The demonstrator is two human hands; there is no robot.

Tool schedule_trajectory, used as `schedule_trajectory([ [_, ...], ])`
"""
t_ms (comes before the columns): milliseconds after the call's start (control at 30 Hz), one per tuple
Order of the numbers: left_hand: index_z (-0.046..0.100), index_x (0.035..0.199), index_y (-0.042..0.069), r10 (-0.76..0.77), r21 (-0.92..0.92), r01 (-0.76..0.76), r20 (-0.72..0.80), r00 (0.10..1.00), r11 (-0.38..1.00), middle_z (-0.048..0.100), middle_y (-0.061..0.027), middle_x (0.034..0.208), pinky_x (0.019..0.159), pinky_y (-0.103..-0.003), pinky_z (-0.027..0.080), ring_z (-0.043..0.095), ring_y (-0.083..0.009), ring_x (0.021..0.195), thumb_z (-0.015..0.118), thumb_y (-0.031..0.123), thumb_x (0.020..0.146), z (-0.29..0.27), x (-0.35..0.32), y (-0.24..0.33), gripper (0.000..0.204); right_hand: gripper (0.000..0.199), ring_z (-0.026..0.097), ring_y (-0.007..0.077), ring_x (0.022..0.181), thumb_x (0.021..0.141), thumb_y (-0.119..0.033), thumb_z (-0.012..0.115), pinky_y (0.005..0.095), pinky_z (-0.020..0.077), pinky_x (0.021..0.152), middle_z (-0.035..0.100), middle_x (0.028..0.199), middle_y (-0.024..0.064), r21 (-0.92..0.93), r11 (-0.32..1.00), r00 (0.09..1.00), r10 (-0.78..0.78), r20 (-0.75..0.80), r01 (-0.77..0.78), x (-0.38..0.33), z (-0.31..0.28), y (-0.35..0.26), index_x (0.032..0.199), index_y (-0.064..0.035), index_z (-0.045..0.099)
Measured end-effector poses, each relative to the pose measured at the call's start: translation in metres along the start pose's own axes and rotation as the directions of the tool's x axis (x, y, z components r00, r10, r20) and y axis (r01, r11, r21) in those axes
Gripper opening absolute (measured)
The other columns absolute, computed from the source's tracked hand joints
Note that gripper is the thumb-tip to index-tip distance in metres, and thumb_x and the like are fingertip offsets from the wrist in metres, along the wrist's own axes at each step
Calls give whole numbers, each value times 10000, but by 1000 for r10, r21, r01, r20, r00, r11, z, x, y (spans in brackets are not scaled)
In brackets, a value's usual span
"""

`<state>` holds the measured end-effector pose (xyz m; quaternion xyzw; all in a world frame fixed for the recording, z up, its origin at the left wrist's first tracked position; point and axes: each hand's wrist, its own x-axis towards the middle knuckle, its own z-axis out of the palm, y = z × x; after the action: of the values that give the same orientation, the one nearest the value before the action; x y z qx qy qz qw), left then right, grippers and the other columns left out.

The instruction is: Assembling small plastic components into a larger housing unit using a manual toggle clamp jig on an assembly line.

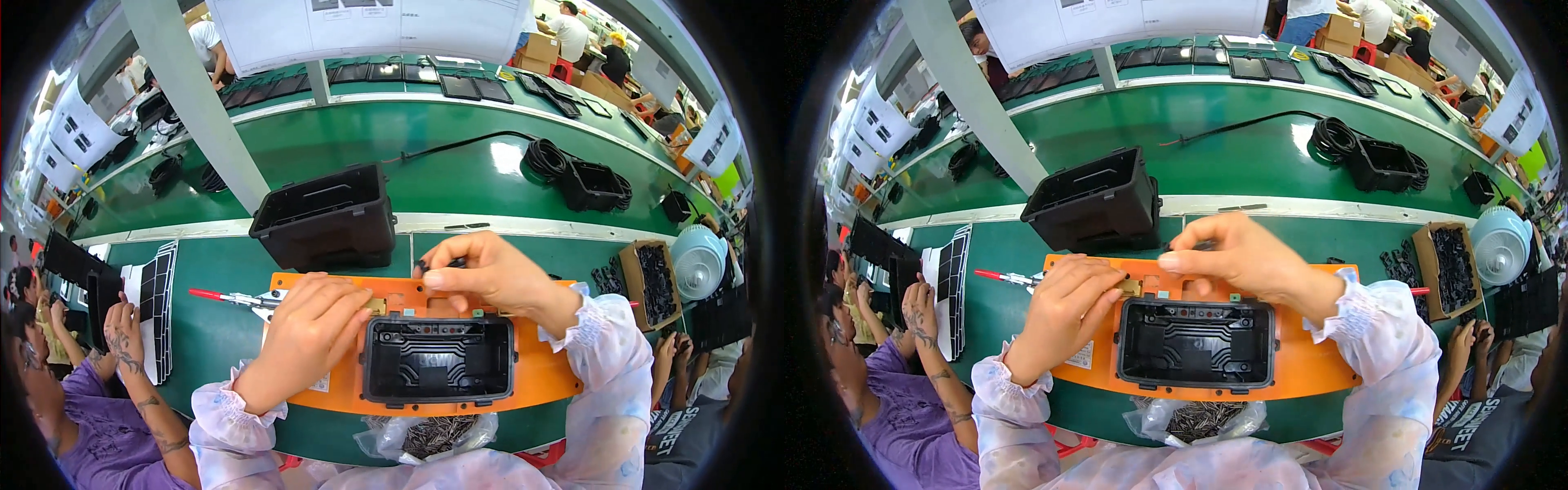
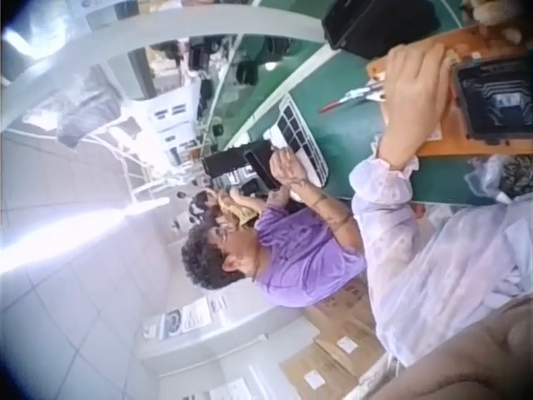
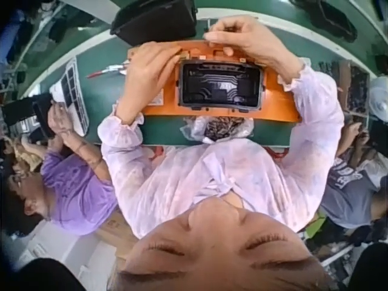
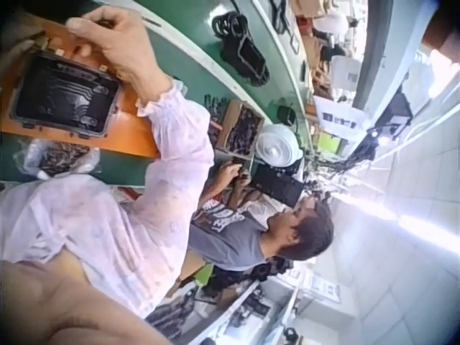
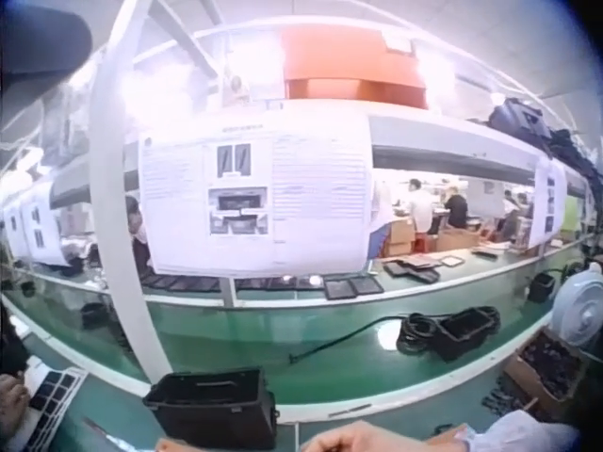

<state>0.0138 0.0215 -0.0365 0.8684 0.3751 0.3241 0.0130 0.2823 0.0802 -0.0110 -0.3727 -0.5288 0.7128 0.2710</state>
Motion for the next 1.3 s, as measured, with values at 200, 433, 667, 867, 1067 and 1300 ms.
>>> schedule_trajectory([
  [200,705,1086,16,30,-29,-28,68,997,999,698,-107,1049,956,-475,512,675,-286,1025,753,104,872,3,5,-7,236,178,591,76,888,923,-128,777,236,480,797,656,992,40,-256,967,994,32,101,-5,27,3,11,871,-30,637],
  [433,712,1086,30,14,-37,-12,70,997,999,705,-95,1062,968,-471,509,678,-269,1041,769,107,858,3,5,-10,248,229,597,95,905,875,-38,782,263,507,827,648,1024,33,-516,810,950,-155,273,280,26,3,2,1085,-21,691],
  [667,717,1080,29,16,-54,-13,63,998,998,706,-96,1057,971,-473,504,679,-271,1035,778,97,844,3,5,-10,253,297,605,159,853,852,-33,783,305,520,811,639,1059,87,-420,808,875,-225,429,413,34,-2,15,1140,-17,713],
  [867,715,1087,30,22,-53,-19,58,998,998,704,-94,1056,980,-478,496,677,-272,1039,776,87,843,0,2,-7,257,263,620,158,870,843,-36,793,311,524,809,646,1050,82,-496,770,882,-179,436,401,31,3,5,1096,-9,723],
  [1067,704,1102,24,35,-70,-31,58,998,997,702,-100,1054,988,-481,490,677,-273,1035,782,89,840,1,4,-3,281,193,619,60,739,974,-178,724,232,499,680,667,826,16,-500,861,981,7,192,92,24,1,-1,1018,10,721],
  [1300,655,1164,19,4,-106,-4,5,1000,994,698,-100,1045,970,-512,483,677,-273,978,792,75,832,5,9,-2,363,193,628,38,665,960,-178,744,198,459,529,686,756,5,-408,912,984,100,148,-31,30,6,-1,1057,-19,692],
])
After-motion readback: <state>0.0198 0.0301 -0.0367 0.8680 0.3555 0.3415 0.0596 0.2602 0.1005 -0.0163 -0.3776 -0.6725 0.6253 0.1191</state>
